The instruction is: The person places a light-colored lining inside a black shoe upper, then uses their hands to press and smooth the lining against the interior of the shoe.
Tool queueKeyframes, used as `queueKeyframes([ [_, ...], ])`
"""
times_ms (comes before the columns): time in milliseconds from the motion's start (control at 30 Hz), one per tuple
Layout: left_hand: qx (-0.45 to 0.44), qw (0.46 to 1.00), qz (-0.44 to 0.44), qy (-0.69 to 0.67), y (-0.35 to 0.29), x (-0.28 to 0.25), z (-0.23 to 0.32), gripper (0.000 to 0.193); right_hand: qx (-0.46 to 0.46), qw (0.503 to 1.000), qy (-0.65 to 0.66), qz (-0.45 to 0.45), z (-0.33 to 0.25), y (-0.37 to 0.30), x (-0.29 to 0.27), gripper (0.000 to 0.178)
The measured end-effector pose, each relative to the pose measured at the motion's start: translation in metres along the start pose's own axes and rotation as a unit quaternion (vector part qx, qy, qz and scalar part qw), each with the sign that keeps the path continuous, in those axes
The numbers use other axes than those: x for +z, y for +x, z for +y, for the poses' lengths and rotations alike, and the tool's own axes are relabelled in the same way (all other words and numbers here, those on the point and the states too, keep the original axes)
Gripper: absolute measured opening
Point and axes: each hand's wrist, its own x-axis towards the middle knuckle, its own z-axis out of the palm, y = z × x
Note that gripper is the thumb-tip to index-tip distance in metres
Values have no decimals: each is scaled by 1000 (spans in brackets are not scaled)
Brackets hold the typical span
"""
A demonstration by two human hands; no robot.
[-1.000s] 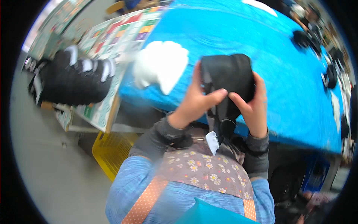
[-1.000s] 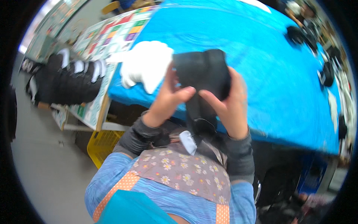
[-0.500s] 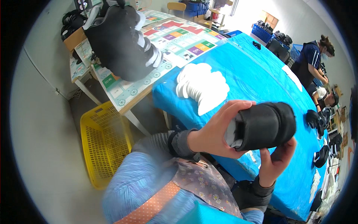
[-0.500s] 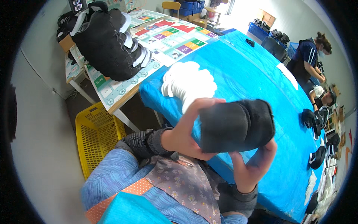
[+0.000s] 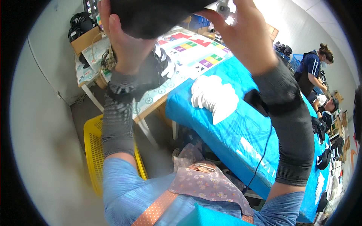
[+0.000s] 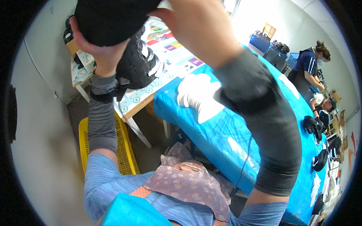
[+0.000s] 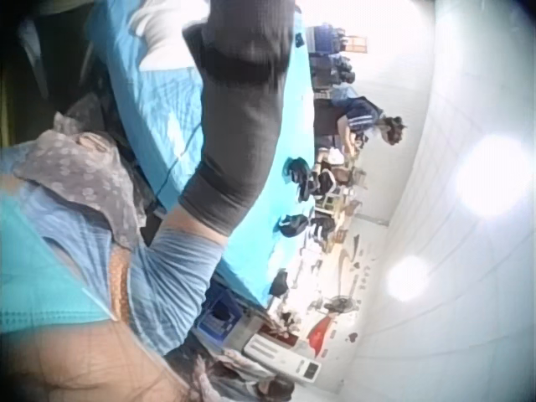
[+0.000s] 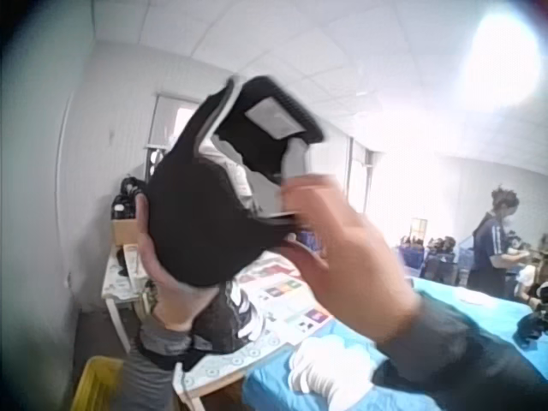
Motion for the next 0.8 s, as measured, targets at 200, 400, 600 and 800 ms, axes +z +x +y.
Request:
queueKeyframes([
  [200,-186,895,-37,403,-41,-63,-25,116,-52,987,-136,-62,41,38,108,49],
  [400,-425,876,-59,219,-76,-78,-33,83,-105,968,-202,-109,45,58,140,43],
  [600,-447,862,10,237,-99,-83,-47,86,-46,979,-67,-186,36,88,143,23],
  [800,-424,896,34,127,-105,-65,-40,85,-90,972,33,-216,32,114,175,25],
])
